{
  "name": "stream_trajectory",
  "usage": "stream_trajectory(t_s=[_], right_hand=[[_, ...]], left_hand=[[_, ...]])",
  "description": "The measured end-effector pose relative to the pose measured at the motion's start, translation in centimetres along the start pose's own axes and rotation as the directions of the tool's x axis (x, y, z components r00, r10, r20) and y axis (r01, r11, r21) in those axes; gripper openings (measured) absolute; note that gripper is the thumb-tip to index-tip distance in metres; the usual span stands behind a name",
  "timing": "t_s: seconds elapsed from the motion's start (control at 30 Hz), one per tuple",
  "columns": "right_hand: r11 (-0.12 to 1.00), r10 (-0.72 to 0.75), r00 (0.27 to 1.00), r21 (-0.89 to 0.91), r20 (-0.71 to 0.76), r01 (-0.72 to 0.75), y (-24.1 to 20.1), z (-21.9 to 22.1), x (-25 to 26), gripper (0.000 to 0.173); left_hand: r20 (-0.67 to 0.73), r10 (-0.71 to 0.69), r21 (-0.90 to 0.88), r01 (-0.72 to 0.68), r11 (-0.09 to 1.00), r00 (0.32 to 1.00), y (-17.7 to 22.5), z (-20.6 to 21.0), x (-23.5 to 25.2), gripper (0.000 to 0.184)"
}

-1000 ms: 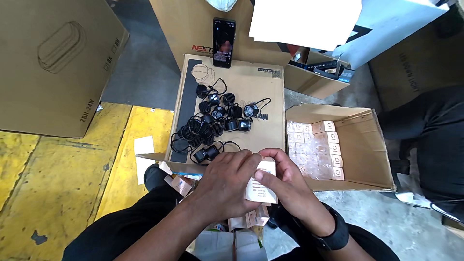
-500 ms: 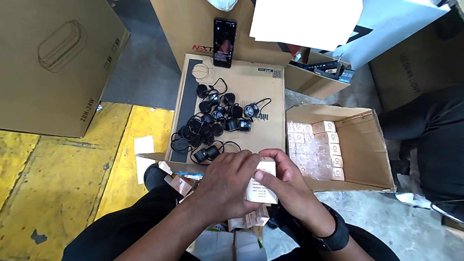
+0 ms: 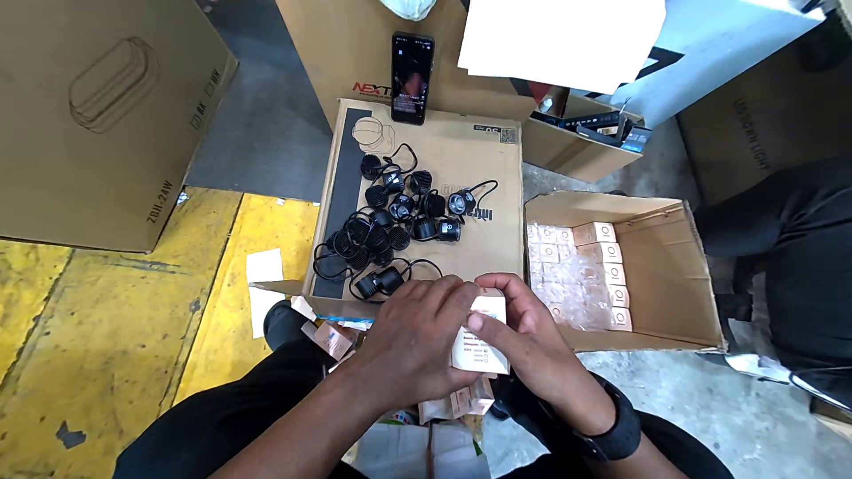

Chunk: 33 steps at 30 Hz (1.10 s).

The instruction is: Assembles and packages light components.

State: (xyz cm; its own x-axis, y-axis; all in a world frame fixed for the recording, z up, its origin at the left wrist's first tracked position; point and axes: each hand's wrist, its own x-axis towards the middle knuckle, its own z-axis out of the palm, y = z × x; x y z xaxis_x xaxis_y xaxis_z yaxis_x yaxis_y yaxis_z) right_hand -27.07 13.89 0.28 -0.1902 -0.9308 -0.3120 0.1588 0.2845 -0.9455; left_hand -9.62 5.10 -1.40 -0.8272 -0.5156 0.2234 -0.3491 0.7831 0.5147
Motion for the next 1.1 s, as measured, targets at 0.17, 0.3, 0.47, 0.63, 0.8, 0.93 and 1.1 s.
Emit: stream_trajectory(t_s=[0.17, 0.3, 0.47, 0.63, 0.8, 0.93, 1.1], right_hand=[[1.000, 0.004, 1.000, -0.008, 0.001, -0.004, 0.05, -0.04, -0.03, 0.050], [1.000, 0.000, 1.000, -0.007, -0.004, 0.000, 0.01, 0.02, -0.08, 0.051], [1.000, 0.010, 1.000, -0.004, -0.008, -0.010, -0.02, 0.07, -0.08, 0.052], [1.000, 0.005, 1.000, 0.000, -0.006, -0.005, -0.03, 0.09, -0.05, 0.052], [1.000, 0.004, 1.000, 0.003, -0.008, -0.004, 0.00, 0.06, -0.01, 0.051], [1.000, 0.003, 1.000, 0.001, -0.003, -0.003, -0.01, 0.01, 0.02, 0.051], [1.000, 0.003, 1.000, -0.009, -0.004, -0.003, -0.04, 0.04, 0.04, 0.051]], left_hand=[[-0.005, 0.001, -0.002, -0.001, 1.000, 1.000, -0.02, 0.08, -0.04, 0.084], [-0.003, -0.001, -0.002, 0.001, 1.000, 1.000, 0.04, 0.05, -0.02, 0.084], [-0.002, -0.004, -0.002, 0.004, 1.000, 1.000, 0.08, -0.05, -0.03, 0.084], [0.001, -0.004, -0.003, 0.004, 1.000, 1.000, 0.08, -0.03, -0.02, 0.084], [0.009, -0.005, -0.002, 0.005, 1.000, 1.000, 0.07, -0.06, 0.03, 0.085], [0.010, -0.004, -0.001, 0.004, 1.000, 1.000, 0.05, -0.04, 0.05, 0.085], [0.011, -0.007, -0.010, 0.007, 1.000, 1.000, 0.02, -0.01, 0.04, 0.084]])
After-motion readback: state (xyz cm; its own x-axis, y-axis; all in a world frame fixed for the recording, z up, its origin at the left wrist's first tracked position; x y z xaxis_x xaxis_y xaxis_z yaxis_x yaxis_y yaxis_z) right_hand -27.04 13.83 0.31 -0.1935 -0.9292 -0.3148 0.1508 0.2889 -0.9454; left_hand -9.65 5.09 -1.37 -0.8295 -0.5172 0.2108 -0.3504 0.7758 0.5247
